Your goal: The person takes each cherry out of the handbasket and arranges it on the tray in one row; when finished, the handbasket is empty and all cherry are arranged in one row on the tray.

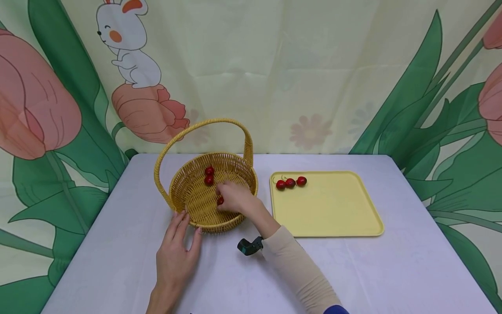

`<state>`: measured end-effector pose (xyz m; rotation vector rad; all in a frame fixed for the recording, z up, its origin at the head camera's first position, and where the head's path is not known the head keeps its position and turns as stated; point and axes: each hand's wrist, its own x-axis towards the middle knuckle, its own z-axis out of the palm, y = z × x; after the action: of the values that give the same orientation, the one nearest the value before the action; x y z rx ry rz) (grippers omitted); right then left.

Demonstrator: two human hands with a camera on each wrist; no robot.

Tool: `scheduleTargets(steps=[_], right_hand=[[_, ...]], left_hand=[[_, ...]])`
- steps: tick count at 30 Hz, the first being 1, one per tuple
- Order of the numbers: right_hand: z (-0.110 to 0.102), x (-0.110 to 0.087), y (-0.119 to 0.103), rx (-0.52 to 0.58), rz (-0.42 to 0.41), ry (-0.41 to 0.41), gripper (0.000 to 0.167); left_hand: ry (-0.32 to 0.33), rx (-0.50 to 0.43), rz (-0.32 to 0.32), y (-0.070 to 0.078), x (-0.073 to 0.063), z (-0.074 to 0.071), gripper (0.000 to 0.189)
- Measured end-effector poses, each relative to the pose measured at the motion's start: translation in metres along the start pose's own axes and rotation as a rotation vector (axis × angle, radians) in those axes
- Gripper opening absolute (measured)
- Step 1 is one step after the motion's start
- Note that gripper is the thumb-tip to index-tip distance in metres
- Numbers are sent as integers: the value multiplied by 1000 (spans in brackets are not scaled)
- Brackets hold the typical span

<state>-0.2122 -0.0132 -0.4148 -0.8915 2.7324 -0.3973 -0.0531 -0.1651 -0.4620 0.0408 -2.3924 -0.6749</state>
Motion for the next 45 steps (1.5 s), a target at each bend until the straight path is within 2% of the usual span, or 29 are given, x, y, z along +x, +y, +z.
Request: scheduleTargets(steps=[7,12,19,28,34,40,45], right_hand=[[0,0,0,47,-12,-48,34],[0,0,0,48,-38,-44,32],[-3,-5,1,105,-122,14,34],[-12,-16,-1,183,-193,115,27],[-21,-27,0,195,-212,191,23],[-30,-37,5,227,-205,229,35],[-34,-44,13,269,-197,251,38]], left_hand=[[10,-8,8,1,-1,-2,49],[12,-3,12,1,0,-2,49],[15,-8,19,1,-1,-2,48],[10,-8,20,-1,-1,-1,49],[13,-8,16,0,-1,-1,49],[5,-10,12,0,-1,-1,49],[9,-10,14,-1,-1,-1,49]])
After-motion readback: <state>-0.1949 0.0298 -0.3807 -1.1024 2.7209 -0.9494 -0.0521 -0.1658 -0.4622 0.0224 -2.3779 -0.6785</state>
